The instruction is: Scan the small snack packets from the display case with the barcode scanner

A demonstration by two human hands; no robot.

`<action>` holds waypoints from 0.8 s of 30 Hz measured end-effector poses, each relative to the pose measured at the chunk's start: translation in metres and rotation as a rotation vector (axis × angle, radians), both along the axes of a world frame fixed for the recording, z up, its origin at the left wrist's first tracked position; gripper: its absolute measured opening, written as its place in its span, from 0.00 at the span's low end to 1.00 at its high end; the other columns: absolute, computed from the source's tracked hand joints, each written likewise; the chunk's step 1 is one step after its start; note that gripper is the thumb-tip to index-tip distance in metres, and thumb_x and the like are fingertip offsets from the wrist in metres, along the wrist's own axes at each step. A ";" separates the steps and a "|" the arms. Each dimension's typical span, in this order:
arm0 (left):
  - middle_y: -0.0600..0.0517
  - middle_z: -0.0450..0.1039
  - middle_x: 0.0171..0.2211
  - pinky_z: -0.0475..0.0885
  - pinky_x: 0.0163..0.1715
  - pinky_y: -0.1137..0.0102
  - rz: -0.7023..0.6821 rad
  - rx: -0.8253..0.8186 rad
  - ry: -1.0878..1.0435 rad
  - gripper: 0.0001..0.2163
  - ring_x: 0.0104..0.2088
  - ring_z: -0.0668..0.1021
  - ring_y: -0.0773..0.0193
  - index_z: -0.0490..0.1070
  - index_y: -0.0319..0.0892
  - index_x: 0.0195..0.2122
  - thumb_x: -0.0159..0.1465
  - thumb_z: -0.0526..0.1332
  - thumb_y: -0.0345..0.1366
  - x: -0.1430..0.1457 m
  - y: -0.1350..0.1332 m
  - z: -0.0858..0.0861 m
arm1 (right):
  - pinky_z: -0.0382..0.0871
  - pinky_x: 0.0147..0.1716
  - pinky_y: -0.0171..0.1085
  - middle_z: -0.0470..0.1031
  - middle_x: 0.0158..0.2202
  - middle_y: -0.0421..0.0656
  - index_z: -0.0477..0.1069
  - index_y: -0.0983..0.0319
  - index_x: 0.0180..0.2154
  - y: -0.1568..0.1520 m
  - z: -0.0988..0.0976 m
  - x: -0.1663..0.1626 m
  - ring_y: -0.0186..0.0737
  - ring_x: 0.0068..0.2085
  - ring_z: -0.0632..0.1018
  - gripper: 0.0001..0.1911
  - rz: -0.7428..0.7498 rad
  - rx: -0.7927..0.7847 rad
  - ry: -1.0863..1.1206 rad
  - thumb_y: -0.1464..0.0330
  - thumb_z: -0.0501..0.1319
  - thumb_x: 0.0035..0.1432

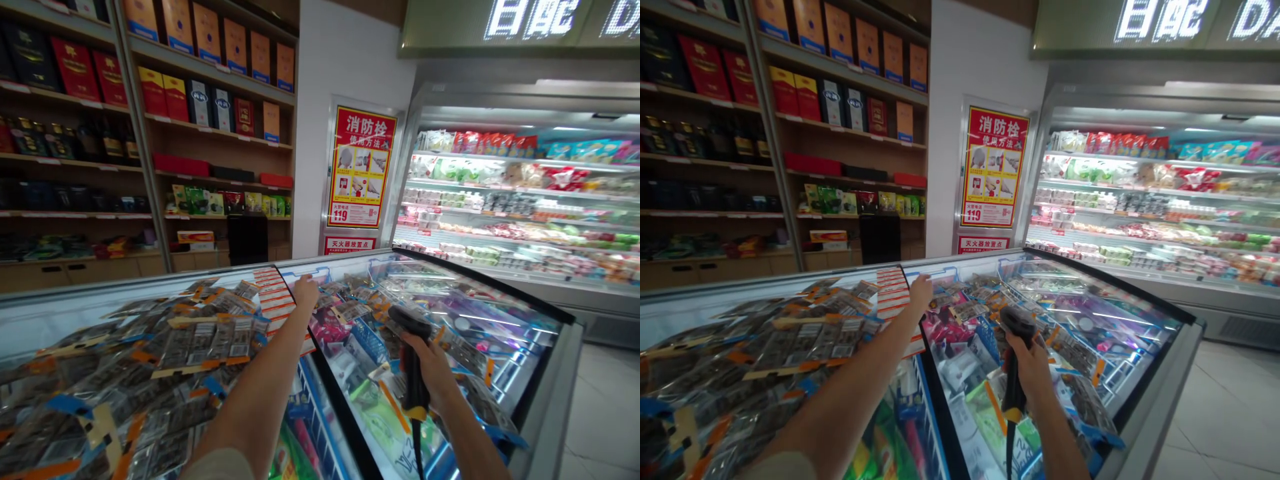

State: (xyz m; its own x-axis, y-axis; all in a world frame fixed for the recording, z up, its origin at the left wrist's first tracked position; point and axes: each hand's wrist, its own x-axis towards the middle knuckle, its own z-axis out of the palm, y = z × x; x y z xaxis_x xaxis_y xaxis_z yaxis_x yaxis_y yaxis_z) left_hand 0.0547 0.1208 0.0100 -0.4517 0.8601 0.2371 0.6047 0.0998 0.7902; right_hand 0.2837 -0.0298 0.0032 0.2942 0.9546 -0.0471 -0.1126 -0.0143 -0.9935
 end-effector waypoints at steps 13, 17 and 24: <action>0.49 0.75 0.34 0.68 0.33 0.71 -0.322 -0.228 0.046 0.12 0.37 0.76 0.58 0.70 0.41 0.32 0.44 0.65 0.32 0.010 -0.023 -0.004 | 0.57 0.10 0.31 0.69 0.12 0.39 0.69 0.64 0.22 -0.004 0.004 -0.007 0.33 0.12 0.67 0.14 0.021 0.017 0.117 0.59 0.63 0.41; 0.48 0.75 0.35 0.67 0.27 0.73 -0.369 -0.151 -0.467 0.08 0.33 0.76 0.63 0.68 0.39 0.35 0.53 0.59 0.33 0.024 -0.042 -0.006 | 0.59 0.10 0.31 0.70 0.13 0.39 0.69 0.64 0.24 -0.012 0.009 -0.012 0.33 0.13 0.68 0.14 0.051 -0.011 0.230 0.59 0.63 0.41; 0.48 0.74 0.39 0.69 0.28 0.75 -0.490 -0.020 -0.865 0.10 0.36 0.76 0.66 0.66 0.39 0.39 0.56 0.54 0.29 0.044 -0.055 -0.015 | 0.57 0.11 0.30 0.71 0.16 0.40 0.71 0.65 0.27 -0.039 0.017 -0.033 0.33 0.14 0.69 0.15 0.174 -0.006 0.188 0.59 0.62 0.43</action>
